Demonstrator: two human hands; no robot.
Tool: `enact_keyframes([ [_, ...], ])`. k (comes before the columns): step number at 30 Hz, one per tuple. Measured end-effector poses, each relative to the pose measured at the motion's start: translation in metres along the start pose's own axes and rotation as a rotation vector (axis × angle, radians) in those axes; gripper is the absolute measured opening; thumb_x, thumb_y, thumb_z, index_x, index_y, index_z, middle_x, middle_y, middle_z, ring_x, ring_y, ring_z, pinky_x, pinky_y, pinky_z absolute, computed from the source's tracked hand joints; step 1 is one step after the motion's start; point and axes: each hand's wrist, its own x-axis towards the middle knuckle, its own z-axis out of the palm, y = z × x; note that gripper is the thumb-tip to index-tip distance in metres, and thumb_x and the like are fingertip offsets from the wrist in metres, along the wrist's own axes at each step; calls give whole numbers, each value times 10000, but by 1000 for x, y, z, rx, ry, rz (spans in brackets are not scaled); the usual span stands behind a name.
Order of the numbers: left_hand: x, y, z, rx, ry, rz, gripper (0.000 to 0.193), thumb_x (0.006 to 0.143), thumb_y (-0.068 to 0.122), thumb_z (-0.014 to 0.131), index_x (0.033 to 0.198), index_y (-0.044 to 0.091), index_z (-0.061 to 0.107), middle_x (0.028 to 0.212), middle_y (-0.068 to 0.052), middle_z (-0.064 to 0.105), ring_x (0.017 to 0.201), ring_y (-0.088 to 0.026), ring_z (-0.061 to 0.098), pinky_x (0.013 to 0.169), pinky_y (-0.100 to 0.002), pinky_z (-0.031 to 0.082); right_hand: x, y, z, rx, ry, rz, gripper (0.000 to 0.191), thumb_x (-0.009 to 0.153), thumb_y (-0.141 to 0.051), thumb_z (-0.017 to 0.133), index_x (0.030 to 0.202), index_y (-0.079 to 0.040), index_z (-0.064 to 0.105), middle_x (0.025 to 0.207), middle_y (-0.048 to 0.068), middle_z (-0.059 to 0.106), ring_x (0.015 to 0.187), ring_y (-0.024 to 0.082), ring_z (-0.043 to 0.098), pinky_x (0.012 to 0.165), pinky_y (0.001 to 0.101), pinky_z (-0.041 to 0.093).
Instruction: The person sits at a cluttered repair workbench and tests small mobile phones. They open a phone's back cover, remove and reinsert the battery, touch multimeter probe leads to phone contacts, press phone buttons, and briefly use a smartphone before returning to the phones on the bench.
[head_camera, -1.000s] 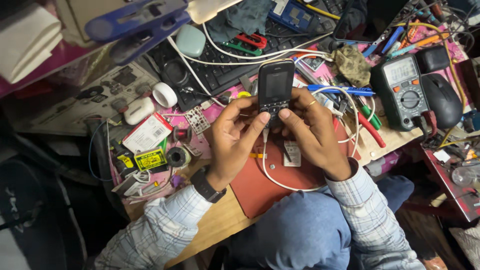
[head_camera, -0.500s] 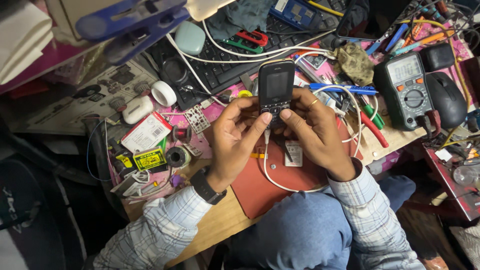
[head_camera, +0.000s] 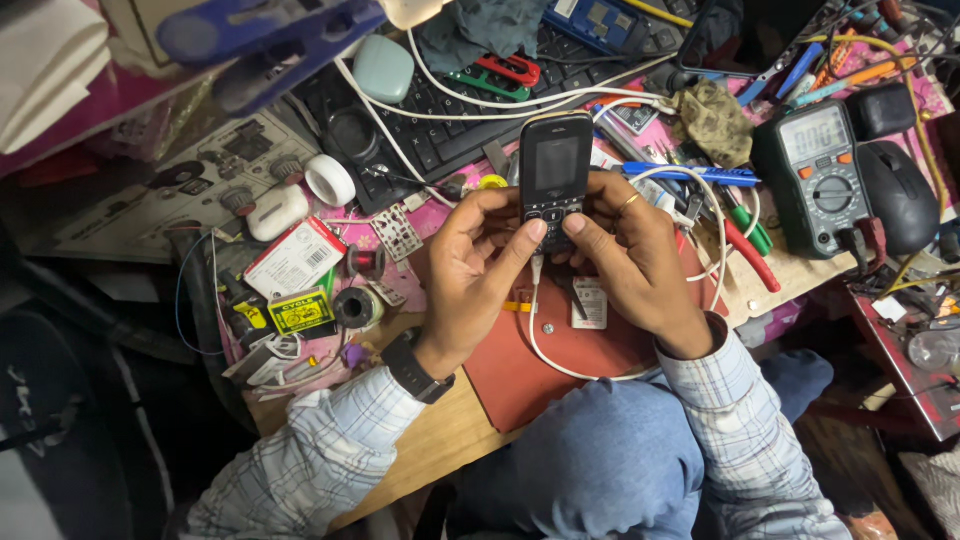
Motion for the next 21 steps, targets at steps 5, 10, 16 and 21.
enact_keyframes([
  [5, 0, 0, 0, 5, 0, -5, 272, 1034, 48, 679, 1277, -37, 589, 1209, -74, 669, 1099, -108, 662, 975, -265, 563, -1, -1, 0, -30, -3, 8, 294, 1064, -104, 558, 1329, 23, 551, 1040, 51, 710, 822, 61, 681, 668, 201, 537],
  [10, 0, 0, 0, 13, 1, -4, 276, 1036, 50, 678, 1282, -36, 587, 1213, -77, 668, 1101, -111, 664, 975, -264, 563, -1, -1, 0, -24, -5, 0, 300, 1069, -106, 560, 1339, 24, 550, 1046, 56, 710, 832, 68, 684, 682, 204, 542],
  [16, -2, -4, -1, -19, -8, 2, 256, 1051, 49, 676, 1277, -36, 592, 1204, -89, 681, 1093, -115, 672, 974, -272, 567, -2, -2, 0, -24, 1, 10, 309, 1057, -105, 563, 1335, 26, 549, 1053, 57, 710, 835, 77, 696, 689, 208, 551],
  [21, -2, -8, 0, 17, -23, 22, 399, 1108, 167, 585, 1441, -33, 494, 1290, -88, 646, 1173, -113, 628, 1030, -271, 531, -1, -10, -1, -123, -27, -177, 304, 1081, -99, 622, 1353, 30, 576, 1136, 79, 717, 999, 122, 700, 890, 260, 568],
])
